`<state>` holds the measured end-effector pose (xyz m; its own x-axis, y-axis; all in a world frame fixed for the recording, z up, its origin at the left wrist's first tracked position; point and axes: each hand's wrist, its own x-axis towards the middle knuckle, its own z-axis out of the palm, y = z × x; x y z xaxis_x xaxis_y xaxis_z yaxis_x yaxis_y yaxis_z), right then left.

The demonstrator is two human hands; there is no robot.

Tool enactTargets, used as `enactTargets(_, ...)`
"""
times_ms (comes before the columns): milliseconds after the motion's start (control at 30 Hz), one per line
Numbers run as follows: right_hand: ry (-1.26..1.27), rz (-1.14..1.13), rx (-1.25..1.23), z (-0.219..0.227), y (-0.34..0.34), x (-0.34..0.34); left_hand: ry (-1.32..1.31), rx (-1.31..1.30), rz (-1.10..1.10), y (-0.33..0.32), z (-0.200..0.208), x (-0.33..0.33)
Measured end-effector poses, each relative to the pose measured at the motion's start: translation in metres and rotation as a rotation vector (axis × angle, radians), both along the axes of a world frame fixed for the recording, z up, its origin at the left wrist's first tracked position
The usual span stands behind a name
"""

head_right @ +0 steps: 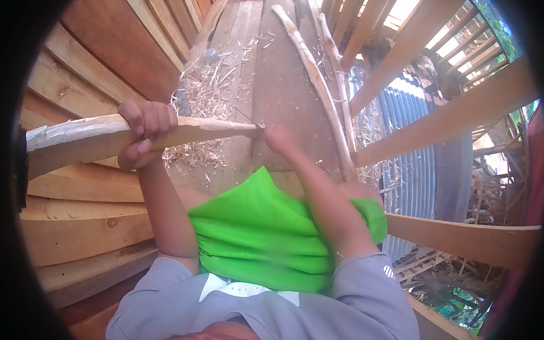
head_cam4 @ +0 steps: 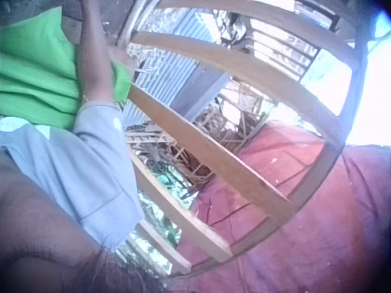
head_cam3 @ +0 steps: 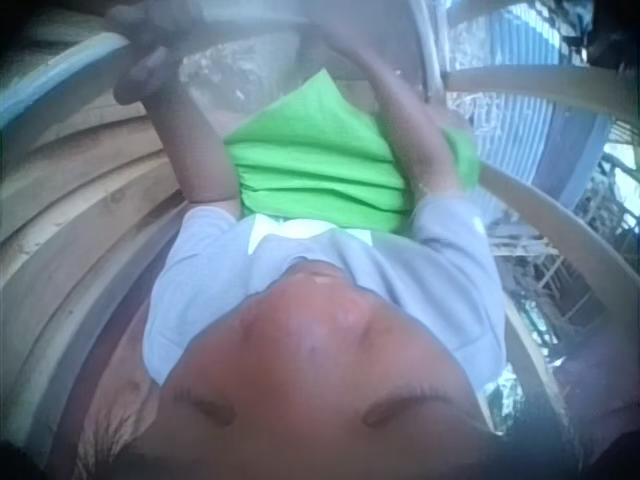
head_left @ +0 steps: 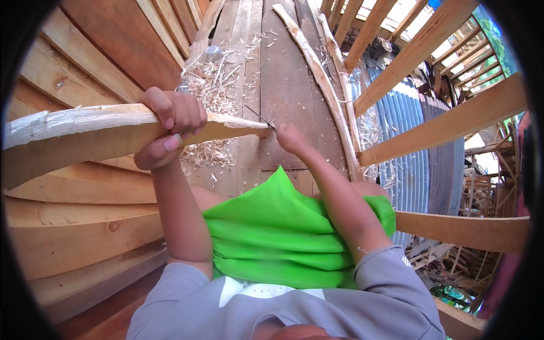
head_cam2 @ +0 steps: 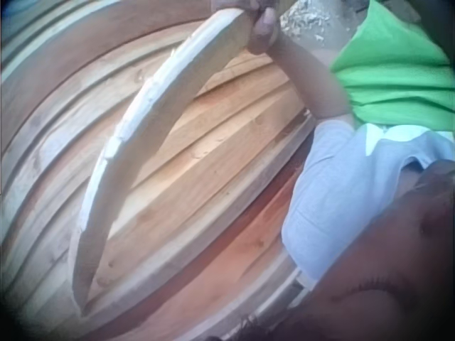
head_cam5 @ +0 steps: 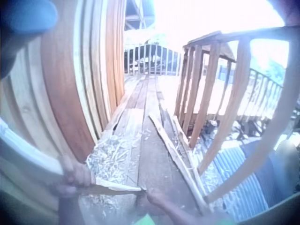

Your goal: The person is carving a piece of wood using a knife. They hold the wood in their left hand and use the knife in their right hand to shave off thin layers, creating wood shavings on the floor.

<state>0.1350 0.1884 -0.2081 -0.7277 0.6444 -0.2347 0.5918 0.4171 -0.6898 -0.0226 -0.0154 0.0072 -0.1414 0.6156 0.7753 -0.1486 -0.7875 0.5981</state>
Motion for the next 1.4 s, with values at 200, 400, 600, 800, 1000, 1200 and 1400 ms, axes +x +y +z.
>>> enactTargets(200, -0.078, 0.022, -0.041, 0.080, -0.051, -0.018, 0.034, 0.001, 0.044, -0.011, -0.002, -0.006)
enactTargets(400, -0.057, -0.054, 0.016, 0.006, 0.000, 0.005, 0.030, 0.016, -0.002, 0.003, 0.001, 0.001)
enactTargets(600, -0.148, 0.075, -0.107, 0.099, -0.050, -0.015, 0.017, -0.009, 0.054, -0.009, -0.001, -0.004)
enactTargets(800, -0.110, 0.289, 0.257, 0.003, 0.004, -0.005, 0.075, 0.022, -0.033, 0.000, 0.003, -0.003)
enactTargets(1000, -0.232, 0.088, -0.128, 0.097, -0.040, -0.009, 0.064, -0.009, -0.022, -0.008, 0.000, -0.005)
enactTargets(1200, -0.396, 0.083, 0.142, 0.027, 0.018, 0.019, 0.081, 0.029, -0.073, -0.004, -0.002, -0.003)
enactTargets(1400, -0.354, 0.119, 0.188, 0.043, 0.031, 0.033, -0.052, -0.157, 0.409, -0.016, 0.002, 0.016)
